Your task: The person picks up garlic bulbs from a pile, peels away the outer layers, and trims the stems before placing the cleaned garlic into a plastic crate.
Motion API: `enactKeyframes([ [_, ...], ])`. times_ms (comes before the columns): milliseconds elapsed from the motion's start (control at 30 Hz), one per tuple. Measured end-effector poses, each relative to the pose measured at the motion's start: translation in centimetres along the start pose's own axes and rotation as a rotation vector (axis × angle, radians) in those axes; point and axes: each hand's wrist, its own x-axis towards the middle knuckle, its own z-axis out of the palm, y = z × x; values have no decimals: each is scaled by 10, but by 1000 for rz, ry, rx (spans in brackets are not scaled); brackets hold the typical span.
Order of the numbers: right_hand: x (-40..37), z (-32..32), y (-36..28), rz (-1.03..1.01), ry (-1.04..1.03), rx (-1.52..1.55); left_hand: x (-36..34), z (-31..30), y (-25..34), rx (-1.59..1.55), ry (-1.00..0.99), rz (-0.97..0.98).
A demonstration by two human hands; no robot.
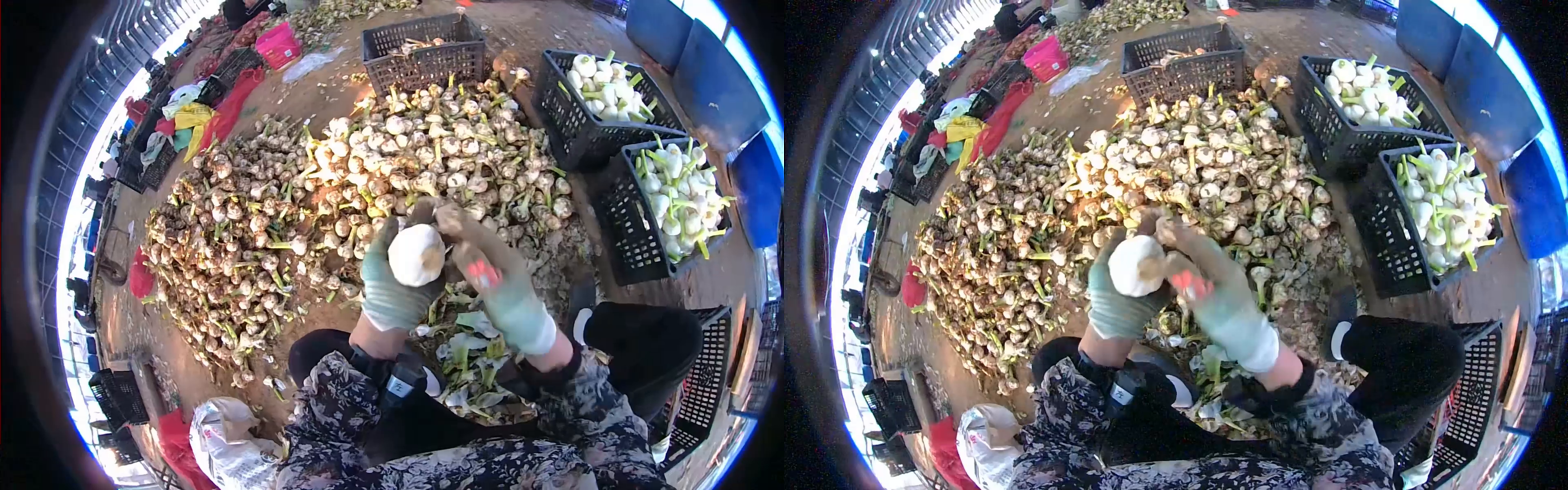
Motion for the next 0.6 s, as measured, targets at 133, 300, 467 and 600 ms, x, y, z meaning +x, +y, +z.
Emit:
enactKeyframes([
  [133, 19, -5, 53, 251, -81, 69, 22, -23, -17, 466, 331, 169],
  [300, 20, -28, 47, 747, -143, 831, 35, -8, -28, 1103, 604, 205],
  [467, 22, -56, 58, 788, 1, 867, 44, -20, -11, 645, 393, -4],
  [600, 32, -48, 69, 685, 132, 676, 59, -30, -12, 486, 586, 100],
])
